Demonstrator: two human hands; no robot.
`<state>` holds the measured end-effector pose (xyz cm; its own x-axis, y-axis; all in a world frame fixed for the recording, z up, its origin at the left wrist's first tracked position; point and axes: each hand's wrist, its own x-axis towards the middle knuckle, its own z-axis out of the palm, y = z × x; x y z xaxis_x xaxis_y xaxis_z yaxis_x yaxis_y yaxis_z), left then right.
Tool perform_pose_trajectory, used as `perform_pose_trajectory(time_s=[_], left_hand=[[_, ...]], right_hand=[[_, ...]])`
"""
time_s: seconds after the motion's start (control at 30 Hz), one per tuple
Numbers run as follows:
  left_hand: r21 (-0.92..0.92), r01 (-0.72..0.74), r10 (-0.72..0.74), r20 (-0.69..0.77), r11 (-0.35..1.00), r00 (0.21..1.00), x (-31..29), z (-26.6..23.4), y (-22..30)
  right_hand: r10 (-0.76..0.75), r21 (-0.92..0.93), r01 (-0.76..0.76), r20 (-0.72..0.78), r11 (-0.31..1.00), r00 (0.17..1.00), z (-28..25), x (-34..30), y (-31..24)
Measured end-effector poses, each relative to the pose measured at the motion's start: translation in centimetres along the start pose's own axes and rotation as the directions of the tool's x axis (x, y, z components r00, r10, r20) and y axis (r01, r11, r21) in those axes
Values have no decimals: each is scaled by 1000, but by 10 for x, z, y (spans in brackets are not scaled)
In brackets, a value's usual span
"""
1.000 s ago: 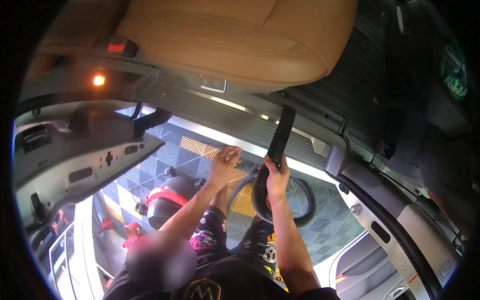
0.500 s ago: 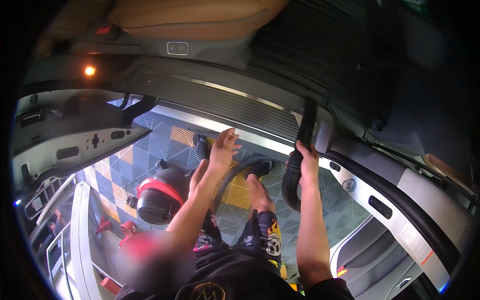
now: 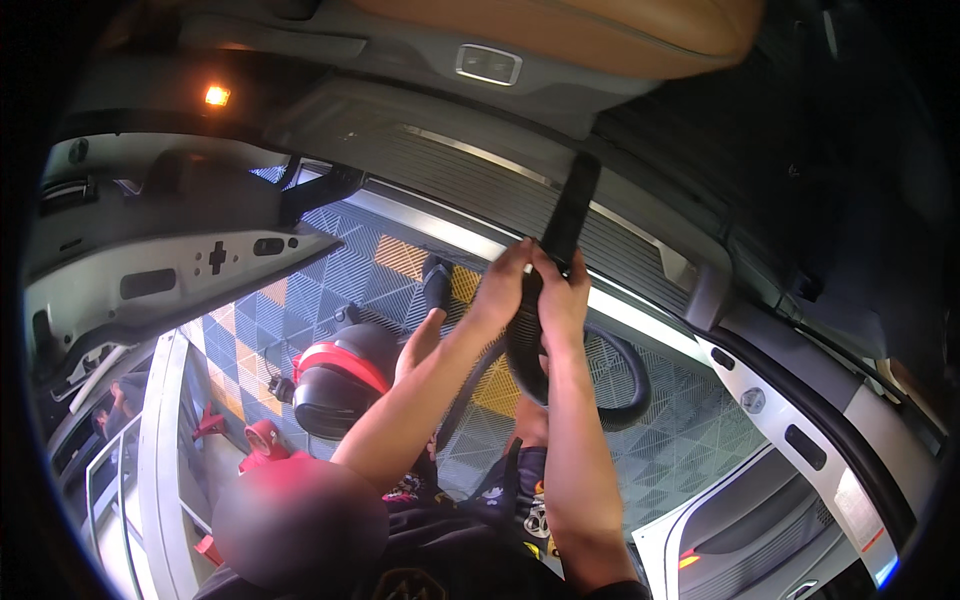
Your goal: The person vacuums the interior of a white car using a handheld vacuum cleaner. They remove a floor mat, vacuum the floor, seats, and door panels, and then replace the mat.
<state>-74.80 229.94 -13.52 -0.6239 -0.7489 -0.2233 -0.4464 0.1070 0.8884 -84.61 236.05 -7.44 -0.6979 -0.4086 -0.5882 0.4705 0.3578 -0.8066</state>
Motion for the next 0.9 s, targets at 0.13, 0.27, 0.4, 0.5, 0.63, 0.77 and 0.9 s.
perform_pose_trajectory(time_s=[0.13,0.27,0.4,0.5,0.63,0.77,0.9], left_hand=[[-621,525,-521,211,582,827,35,-79,-25],[-736,551,-571,274,394,774,44,-154,-34],[-825,437,-637,126,358,760,50,-196,-45],[-678,537,-613,160,501,773,41,-226,-76],[-578,637,-625,260,510,736,30,-242,-94],[-593,649,-610,308,476,730,14,-262,-101],[-519,705,-655,321,483,685,0,-277,-103]], right_hand=[[44,6,-44,50,999,998,89,2,-10],[13,-70,-1,177,998,984,173,18,-21],[-14,-168,68,302,983,953,244,43,-33],[35,-275,81,393,958,919,279,56,-48],[93,-417,87,392,905,915,253,78,-54],[-3,-402,149,343,903,939,168,64,-43],[117,-470,79,374,879,920,177,58,-56]])
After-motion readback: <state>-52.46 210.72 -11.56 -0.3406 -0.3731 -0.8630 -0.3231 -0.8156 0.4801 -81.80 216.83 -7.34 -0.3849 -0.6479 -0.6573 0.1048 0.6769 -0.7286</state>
